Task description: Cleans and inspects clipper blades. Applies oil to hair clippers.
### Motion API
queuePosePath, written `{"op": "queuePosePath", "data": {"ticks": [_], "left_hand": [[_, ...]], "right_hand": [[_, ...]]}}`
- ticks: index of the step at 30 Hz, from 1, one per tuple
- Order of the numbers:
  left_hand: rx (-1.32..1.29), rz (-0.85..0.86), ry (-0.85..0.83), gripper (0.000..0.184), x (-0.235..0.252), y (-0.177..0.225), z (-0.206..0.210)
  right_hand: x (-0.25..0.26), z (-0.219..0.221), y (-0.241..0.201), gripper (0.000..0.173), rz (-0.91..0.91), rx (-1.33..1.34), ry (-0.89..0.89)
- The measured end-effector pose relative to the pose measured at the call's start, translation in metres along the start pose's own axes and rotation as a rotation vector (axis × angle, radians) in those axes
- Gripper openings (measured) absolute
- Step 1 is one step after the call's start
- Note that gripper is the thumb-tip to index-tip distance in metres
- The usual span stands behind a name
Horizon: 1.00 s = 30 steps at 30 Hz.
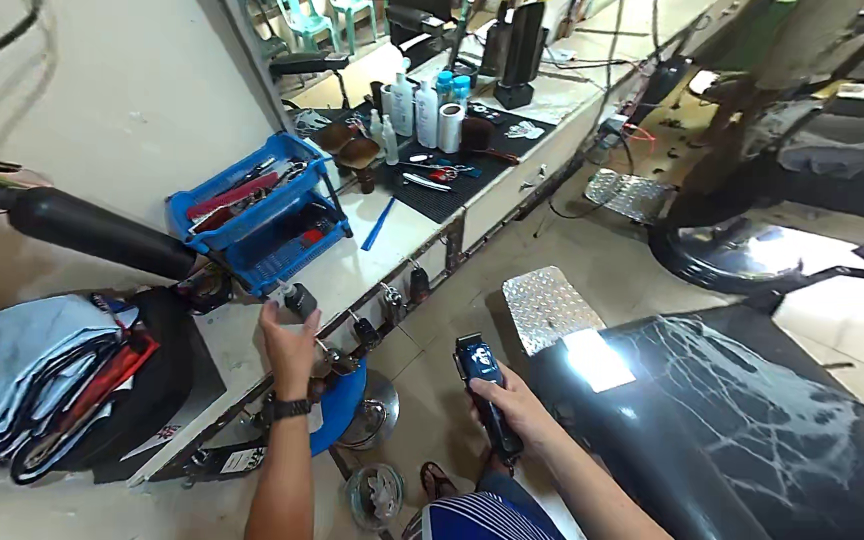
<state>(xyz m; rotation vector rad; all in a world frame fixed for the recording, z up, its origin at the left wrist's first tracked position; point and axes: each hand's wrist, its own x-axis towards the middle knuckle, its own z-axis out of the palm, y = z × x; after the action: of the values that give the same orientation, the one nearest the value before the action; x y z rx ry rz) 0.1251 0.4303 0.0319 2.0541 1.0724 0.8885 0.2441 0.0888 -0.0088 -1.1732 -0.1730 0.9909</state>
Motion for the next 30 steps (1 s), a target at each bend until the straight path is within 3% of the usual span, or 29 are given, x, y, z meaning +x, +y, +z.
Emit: {"op": "queuePosePath", "data": {"ticks": [4,7,11,18,22,30], "left_hand": [[-0.025,0.021,-0.031,0.059,0.012,-0.006,0.021],[-0.143,0.106,-0.069,0.046,-0.019,0.018,0.027],[-0.257,0.157,-0.298,0.048,-0.099,0.042,0.045],[-0.234,0.115,-0.623,0.041,-0.22,0.032,0.106],[-0.109,0.151,-0.673,0.037,-0.26,0.04,0.121],[-0.08,0.105,-0.668,0.036,-0.303,0.053,0.127]], "right_hand": [[-0.023,-0.007,0.004,0.075,0.033,-0.075,0.11],[-0.033,-0.026,0.011,0.075,-0.002,-0.09,0.143],[-0.049,-0.057,0.02,0.065,0.05,-0.188,0.206],[-0.088,-0.103,0.035,0.064,0.169,-0.351,0.197],[-0.106,-0.12,0.042,0.078,0.217,-0.436,0.179],[-0.129,-0.146,0.051,0.067,0.231,-0.502,0.128]]}}
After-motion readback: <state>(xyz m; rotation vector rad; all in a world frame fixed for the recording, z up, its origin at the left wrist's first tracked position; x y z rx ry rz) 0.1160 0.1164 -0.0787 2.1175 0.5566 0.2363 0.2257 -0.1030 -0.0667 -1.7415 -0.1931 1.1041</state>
